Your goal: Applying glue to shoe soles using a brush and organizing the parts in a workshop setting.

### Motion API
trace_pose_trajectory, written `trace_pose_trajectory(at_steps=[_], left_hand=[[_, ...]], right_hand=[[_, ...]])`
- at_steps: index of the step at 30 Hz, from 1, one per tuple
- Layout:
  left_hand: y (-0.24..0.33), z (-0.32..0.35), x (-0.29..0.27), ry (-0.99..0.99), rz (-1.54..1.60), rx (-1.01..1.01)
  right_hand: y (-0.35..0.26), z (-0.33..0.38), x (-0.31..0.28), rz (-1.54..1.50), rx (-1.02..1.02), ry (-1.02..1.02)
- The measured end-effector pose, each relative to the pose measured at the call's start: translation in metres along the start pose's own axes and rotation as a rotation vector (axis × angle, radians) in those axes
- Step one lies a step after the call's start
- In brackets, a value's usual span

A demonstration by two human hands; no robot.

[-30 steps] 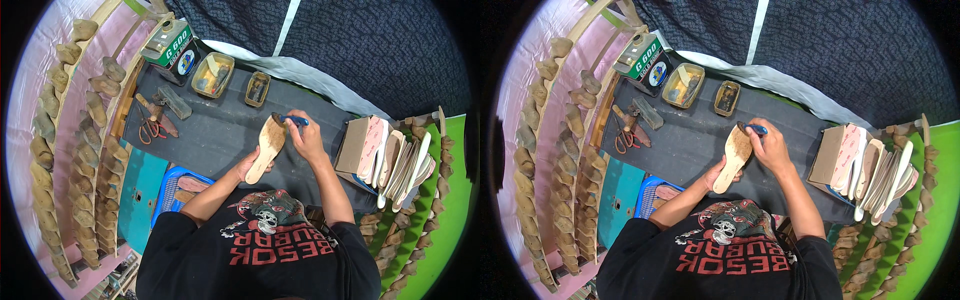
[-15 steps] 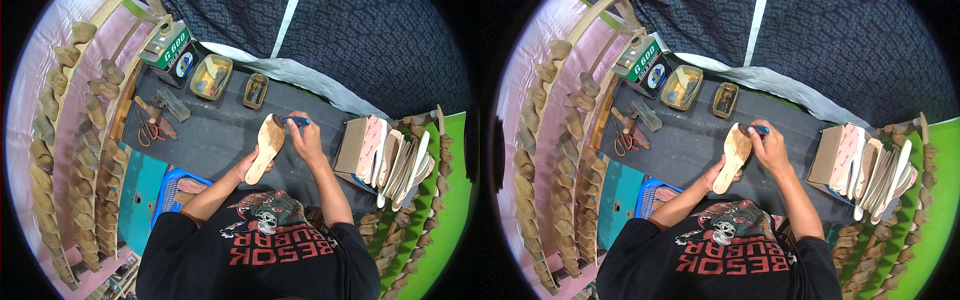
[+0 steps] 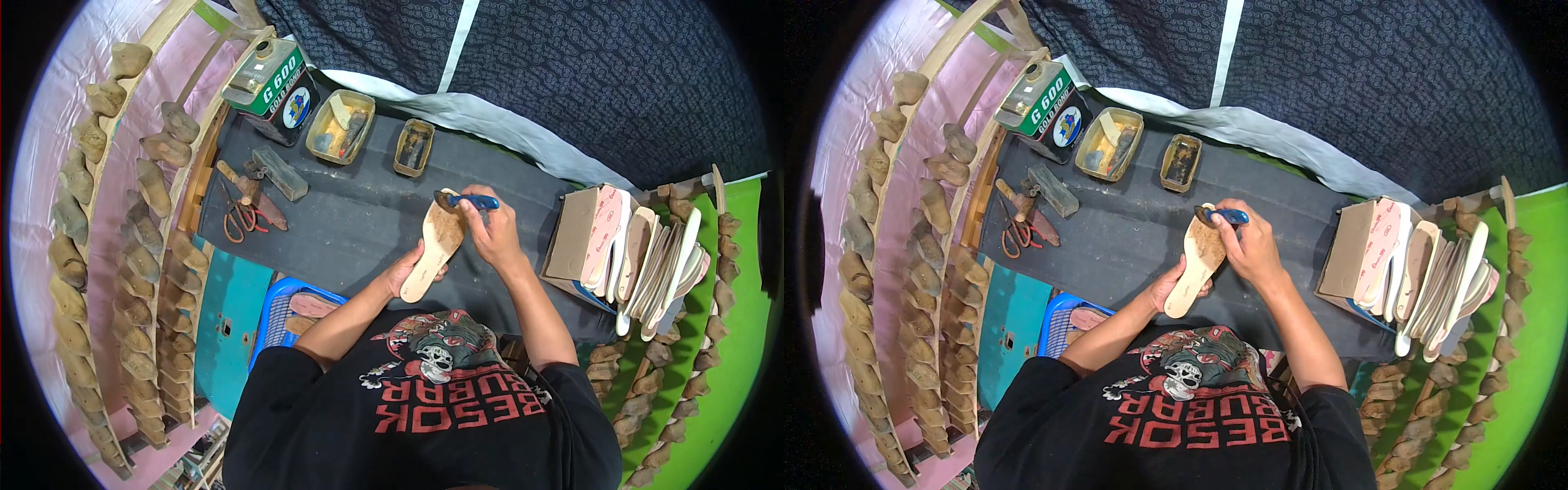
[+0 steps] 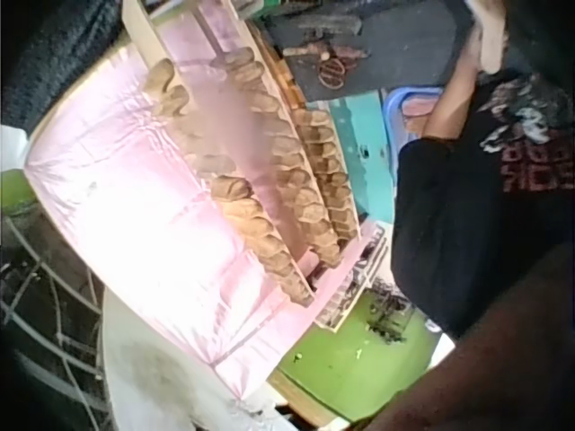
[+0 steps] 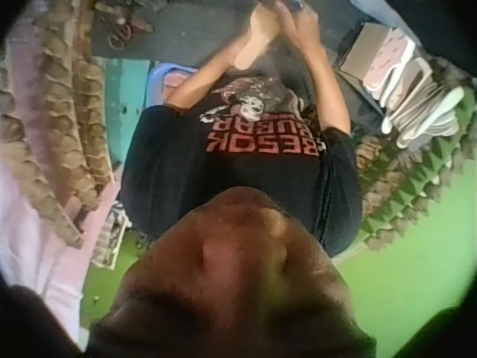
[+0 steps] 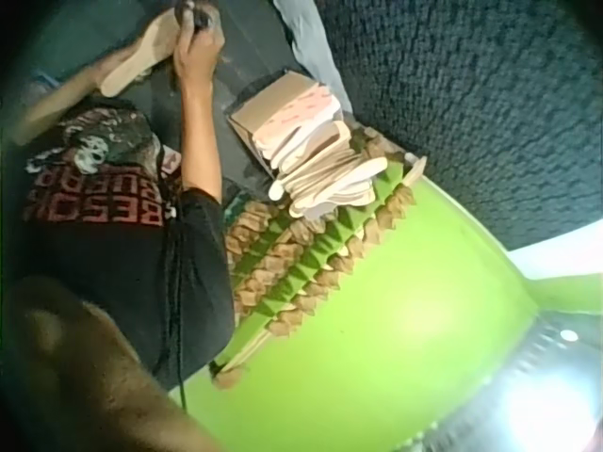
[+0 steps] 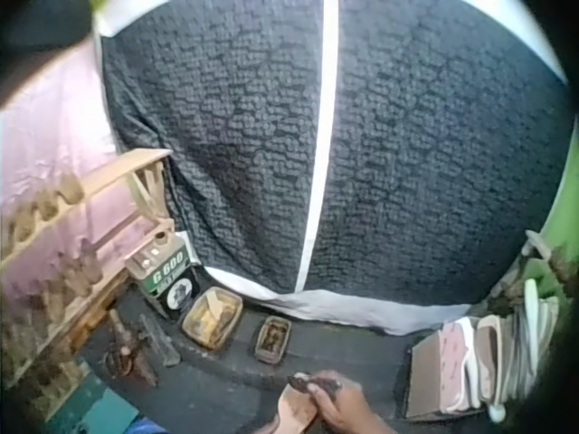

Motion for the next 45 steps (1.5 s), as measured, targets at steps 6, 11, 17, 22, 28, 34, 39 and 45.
trace_pose_trajectory(at_steps=[6,11,17,22,28,34,39,45], left_hand=[[-0.003,-0.001,-0.007,-0.035,-0.013,0.013],[-0.001,0.001,-0.006,0.044,0.011,0.021],[0.005,-0.004,-0.016,0.002,0.131,0.094],[0.013,-0.007,-0.009,0.076,0.114,0.144],[0.014,-0.008,-0.005,0.087,0.07,0.153],[0.007,-0.011,0.002,0.101,-0.038,0.135],[0.007,-0.006,0.008,0.11,-0.031,0.135],[0.006,-0.011,0.004,0.187,0.033,0.177]], right_hand=[[0.011,-0.007,-0.004,0.03,0.111,0.04],[0.016,-0.001,-0.01,0.056,0.168,0.024],[0.004,0.015,-0.003,0.016,0.098,-0.149],[0.002,0.018,-0.008,0.071,0.131,-0.104],[-0.011,0.025,0.008,0.063,0.032,-0.194],[-0.007,0.018,0.009,0.028,0.077,-0.102],[-0.001,0.009,-0.005,0.173,0.027,-0.028],[-0.011,0.03,0.012,0.119,-0.04,-0.228]])
Point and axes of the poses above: each hand's wrist, its own z-axis away from the middle knuckle, its own x-axis out of the palm, y = z × x, the point moved 2 cm from there along -z, towards the middle knuckle, and after that the axes turned 2 degrees about x, right-handed, at the moved point
